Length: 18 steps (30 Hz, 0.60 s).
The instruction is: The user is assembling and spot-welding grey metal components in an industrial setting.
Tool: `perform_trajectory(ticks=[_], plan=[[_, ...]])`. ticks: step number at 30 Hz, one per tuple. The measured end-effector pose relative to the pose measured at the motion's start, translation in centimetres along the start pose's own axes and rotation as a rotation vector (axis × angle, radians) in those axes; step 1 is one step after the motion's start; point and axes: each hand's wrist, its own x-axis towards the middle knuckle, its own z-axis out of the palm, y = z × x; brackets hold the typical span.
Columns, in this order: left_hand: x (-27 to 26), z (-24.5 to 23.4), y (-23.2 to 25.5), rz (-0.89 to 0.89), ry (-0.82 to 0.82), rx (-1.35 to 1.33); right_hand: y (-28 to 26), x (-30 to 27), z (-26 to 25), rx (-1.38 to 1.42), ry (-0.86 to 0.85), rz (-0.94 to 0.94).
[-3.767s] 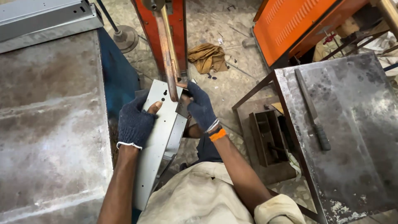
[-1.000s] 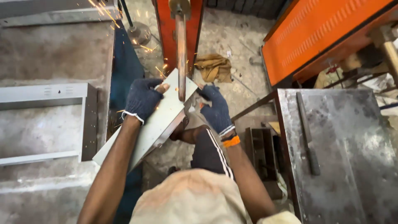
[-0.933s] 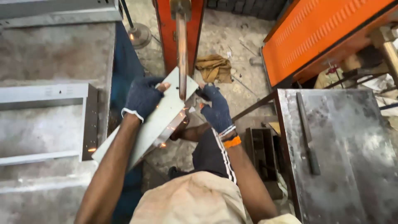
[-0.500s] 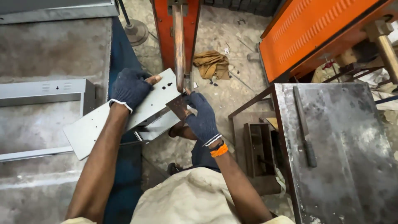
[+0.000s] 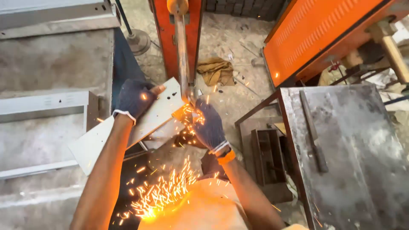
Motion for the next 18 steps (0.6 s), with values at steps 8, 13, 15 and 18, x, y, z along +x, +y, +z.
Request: perform_trajectory(ticks=[8,13,15,18], plan=[[-2.9,0.5,0.5,-0.114,0.018,-0.136,-1.6,-0.3,-1.8,0.553,-0.041,0.23],[-5.1,0.9,1.4,-0.077,0.052,-0.251,-3.7,-0.2,-3.0,0.379,0.054,0.3],[-5.4,0.9,2.3,-0.096,0.056,-0.243,-2.6,-0.2,-2.7,0.264,0.183,0.151],[-6.8,0.9,3.3,-0.08,0.066,-0.296,-4.1,0.4,-3.8,0.184,0.206,0.099]])
